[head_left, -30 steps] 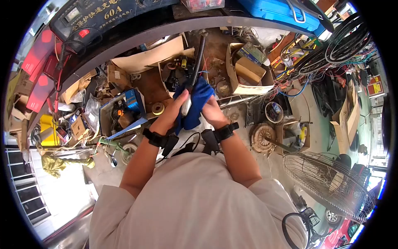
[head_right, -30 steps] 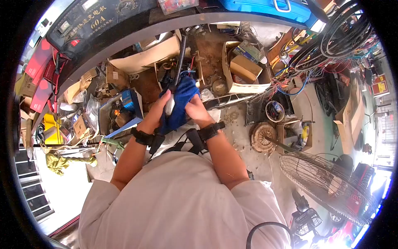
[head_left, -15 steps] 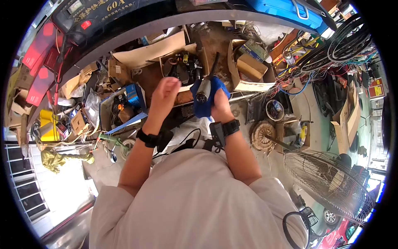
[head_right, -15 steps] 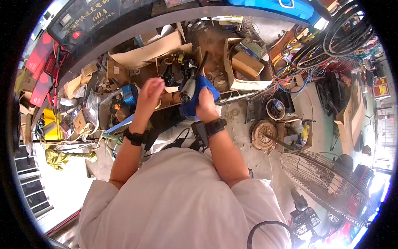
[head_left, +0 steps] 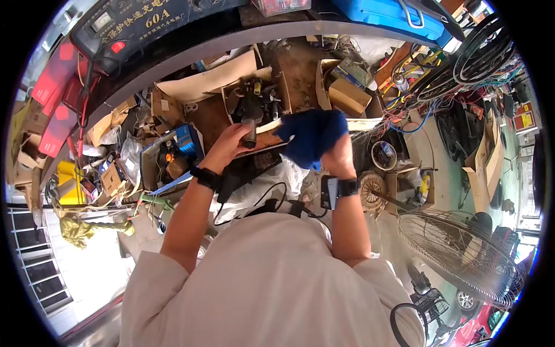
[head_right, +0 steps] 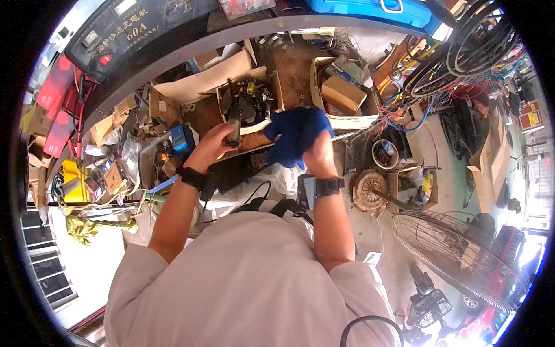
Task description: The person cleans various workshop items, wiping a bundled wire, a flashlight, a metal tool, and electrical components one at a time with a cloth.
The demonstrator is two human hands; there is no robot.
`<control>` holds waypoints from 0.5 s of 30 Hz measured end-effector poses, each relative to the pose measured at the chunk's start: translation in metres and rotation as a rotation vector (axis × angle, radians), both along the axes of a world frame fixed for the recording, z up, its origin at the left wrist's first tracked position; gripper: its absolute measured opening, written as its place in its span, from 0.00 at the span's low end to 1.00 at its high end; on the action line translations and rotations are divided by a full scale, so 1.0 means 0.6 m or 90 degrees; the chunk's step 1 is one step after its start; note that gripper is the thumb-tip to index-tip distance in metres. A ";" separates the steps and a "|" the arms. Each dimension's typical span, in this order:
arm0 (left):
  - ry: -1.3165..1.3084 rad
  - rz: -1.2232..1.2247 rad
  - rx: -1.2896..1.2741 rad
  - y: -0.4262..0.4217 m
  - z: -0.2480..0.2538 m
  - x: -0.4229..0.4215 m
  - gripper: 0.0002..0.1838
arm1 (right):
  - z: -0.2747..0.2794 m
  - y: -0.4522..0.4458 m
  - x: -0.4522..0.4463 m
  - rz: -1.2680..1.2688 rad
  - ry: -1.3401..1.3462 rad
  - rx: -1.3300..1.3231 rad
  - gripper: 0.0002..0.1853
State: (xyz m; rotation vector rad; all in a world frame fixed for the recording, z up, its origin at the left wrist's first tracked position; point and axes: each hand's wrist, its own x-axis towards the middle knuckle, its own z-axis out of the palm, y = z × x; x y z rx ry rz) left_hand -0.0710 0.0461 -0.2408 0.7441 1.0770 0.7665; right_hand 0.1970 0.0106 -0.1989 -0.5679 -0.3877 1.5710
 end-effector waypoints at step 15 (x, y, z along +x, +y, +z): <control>0.217 0.060 -0.017 0.310 -0.232 0.072 0.17 | 0.113 -0.223 0.255 -0.376 -0.112 0.046 0.24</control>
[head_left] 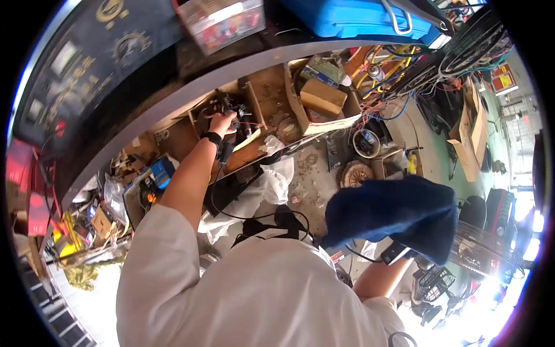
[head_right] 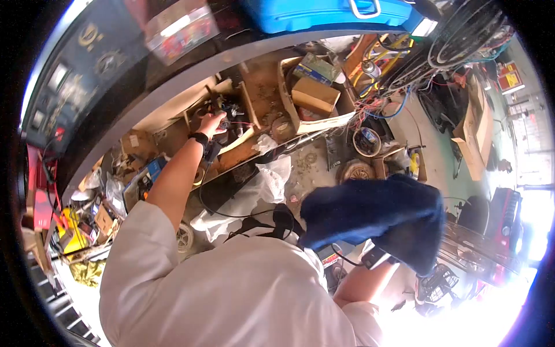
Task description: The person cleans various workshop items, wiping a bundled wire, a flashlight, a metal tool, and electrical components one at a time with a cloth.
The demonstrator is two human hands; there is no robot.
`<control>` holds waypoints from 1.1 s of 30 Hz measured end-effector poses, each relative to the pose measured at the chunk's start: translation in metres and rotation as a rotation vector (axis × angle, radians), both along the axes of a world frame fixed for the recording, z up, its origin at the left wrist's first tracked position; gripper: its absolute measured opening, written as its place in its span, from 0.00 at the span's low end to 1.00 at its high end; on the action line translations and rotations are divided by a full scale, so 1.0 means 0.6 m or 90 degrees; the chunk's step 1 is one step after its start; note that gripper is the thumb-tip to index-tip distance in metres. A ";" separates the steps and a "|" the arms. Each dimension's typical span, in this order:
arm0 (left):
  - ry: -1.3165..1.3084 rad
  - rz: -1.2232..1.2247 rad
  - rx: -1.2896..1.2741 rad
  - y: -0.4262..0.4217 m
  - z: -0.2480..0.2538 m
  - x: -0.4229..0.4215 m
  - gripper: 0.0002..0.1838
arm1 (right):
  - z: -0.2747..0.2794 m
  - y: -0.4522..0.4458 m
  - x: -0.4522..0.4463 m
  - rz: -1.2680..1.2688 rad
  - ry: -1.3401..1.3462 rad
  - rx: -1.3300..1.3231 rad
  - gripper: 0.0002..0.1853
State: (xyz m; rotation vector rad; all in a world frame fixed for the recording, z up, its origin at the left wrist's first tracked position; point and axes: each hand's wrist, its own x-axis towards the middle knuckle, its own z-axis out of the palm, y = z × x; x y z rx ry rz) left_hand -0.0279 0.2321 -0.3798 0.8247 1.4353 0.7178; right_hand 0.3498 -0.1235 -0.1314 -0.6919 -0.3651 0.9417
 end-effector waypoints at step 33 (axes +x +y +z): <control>0.201 -0.031 0.202 0.015 -0.156 0.125 0.25 | 0.033 0.027 0.034 -0.214 -0.125 0.023 0.22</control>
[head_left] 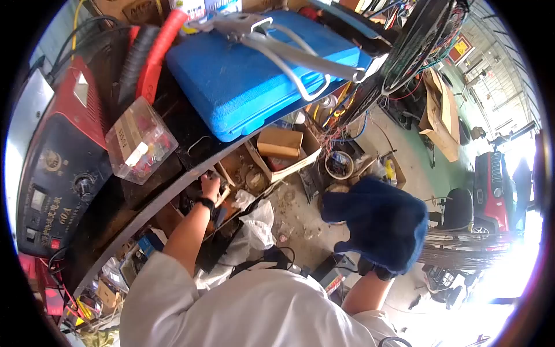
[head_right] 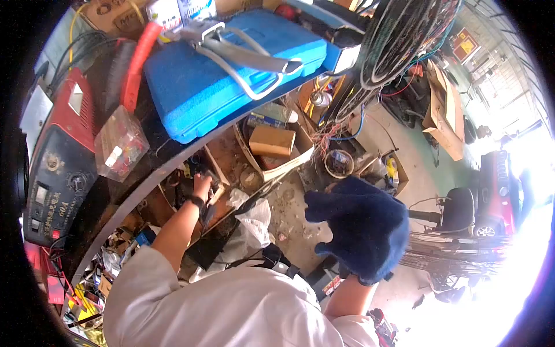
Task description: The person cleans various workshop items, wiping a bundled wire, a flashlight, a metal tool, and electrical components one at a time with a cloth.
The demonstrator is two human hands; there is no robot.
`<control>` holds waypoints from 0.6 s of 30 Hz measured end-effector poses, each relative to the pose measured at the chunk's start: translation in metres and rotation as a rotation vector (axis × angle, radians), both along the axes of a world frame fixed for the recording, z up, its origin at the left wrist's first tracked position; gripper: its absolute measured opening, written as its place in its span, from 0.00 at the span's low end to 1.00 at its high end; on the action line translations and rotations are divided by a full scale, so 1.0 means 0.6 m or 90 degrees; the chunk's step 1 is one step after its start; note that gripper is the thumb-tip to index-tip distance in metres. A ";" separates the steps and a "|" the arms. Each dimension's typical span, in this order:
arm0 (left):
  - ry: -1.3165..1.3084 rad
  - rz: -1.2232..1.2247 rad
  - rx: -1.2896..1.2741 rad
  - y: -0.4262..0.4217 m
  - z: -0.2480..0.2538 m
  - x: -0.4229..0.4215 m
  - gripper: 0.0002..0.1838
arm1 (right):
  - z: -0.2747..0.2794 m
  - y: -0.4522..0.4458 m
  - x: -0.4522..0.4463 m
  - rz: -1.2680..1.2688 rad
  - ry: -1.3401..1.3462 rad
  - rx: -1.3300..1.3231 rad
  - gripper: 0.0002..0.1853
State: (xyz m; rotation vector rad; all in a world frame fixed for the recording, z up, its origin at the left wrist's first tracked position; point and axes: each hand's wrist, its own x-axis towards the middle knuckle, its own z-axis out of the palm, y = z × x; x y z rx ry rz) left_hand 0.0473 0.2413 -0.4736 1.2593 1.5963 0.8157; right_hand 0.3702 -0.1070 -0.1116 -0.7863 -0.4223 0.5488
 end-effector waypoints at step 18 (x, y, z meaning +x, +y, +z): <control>-0.855 -0.404 -0.136 -0.242 0.821 0.175 0.22 | 0.000 0.182 -0.087 0.253 -0.103 0.054 0.22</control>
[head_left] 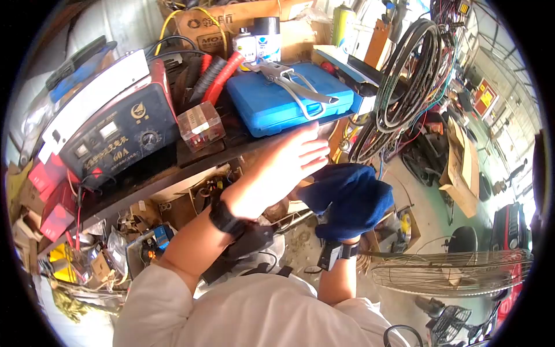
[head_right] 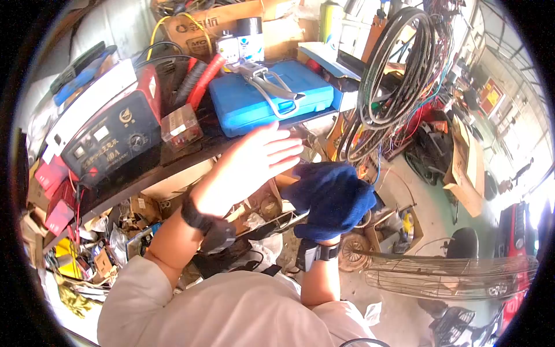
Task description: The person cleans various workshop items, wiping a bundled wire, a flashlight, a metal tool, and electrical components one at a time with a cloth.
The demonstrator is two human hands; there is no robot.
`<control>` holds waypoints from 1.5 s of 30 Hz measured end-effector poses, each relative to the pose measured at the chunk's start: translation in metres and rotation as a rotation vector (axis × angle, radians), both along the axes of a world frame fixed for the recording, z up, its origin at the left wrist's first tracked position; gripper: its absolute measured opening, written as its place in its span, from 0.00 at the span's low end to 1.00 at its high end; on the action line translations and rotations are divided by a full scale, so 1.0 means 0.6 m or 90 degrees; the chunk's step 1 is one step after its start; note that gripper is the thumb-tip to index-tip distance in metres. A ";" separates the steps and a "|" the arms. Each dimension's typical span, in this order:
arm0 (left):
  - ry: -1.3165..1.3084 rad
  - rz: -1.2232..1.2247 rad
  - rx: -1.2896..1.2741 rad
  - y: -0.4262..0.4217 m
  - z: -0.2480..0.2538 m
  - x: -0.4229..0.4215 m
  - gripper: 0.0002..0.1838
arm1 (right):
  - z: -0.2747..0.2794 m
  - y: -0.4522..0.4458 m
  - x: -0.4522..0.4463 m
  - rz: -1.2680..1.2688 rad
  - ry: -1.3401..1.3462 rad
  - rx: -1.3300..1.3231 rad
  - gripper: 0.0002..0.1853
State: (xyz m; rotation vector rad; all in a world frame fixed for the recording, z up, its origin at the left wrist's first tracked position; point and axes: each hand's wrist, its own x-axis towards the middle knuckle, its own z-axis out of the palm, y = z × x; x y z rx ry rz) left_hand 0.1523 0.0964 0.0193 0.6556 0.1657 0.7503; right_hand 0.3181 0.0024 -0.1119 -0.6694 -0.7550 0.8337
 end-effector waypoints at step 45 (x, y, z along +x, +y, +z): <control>0.803 0.311 0.950 -0.223 -0.181 -0.148 0.33 | -0.007 -0.056 -0.135 0.170 0.019 -0.092 0.15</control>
